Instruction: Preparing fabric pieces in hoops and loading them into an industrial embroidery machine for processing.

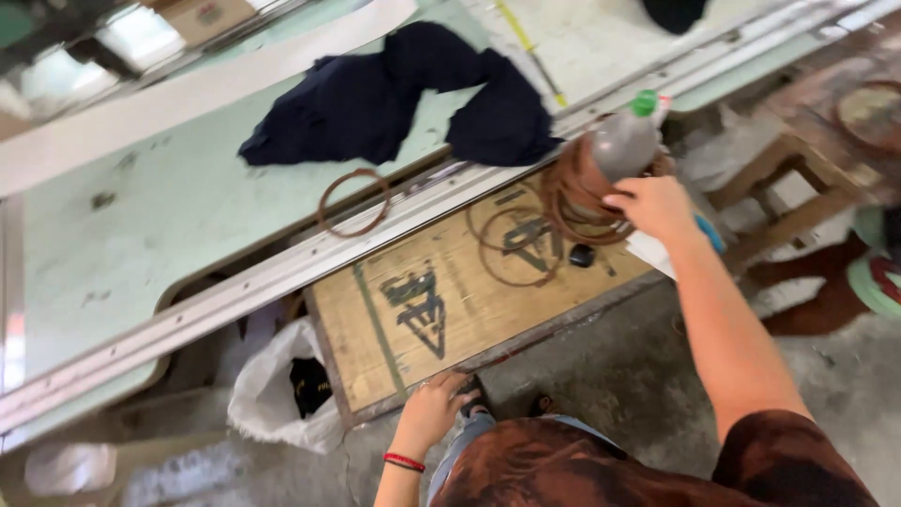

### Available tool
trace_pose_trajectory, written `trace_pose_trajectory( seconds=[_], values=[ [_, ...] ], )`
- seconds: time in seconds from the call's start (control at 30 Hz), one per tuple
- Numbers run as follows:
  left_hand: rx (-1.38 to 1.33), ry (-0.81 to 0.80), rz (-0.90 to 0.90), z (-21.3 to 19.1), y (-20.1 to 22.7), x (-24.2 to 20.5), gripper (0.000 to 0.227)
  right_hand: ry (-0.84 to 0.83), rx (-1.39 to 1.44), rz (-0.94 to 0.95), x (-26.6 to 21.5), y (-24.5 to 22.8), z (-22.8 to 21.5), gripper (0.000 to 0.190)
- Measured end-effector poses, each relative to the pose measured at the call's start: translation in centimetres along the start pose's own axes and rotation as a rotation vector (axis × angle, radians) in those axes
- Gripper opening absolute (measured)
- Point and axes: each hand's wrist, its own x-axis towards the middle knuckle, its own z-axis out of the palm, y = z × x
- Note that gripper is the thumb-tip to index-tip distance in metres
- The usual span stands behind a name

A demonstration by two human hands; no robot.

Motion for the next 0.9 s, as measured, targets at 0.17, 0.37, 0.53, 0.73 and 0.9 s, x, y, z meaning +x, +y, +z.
trace_pose_trajectory(
  seconds=[0.17, 0.37, 0.53, 0.73, 0.9],
  values=[
    [-0.087, 0.134, -0.017, -3.0, -2.8, -0.5, 0.037, 0.348, 0.102, -0.080, -1.1, 1.4, -2.3, 0.042],
    [-0.856, 0.301, -0.183, -11.9, 0.9, 0.2, 0.064, 0.521, 0.031, -0.911, -8.4, -9.4, -5.0, 0.026],
    [-1.620, 0.296, -0.042, -9.4, -3.1, 3.5, 0.101, -0.402, 1.033, -0.370, -9.1, -21.0, 10.9, 0.011],
    [-1.736, 0.413, -0.458, -6.3, -11.3, 6.6, 0.051, -0.327, 0.966, 0.106, -3.0, -22.4, 25.6, 0.039],
    [-1.350, 0.464, -0.551, -6.9, -13.5, 8.3, 0.076, -0.304, 0.323, -0.127, -1.8, -23.4, 25.6, 0.050]
  ],
)
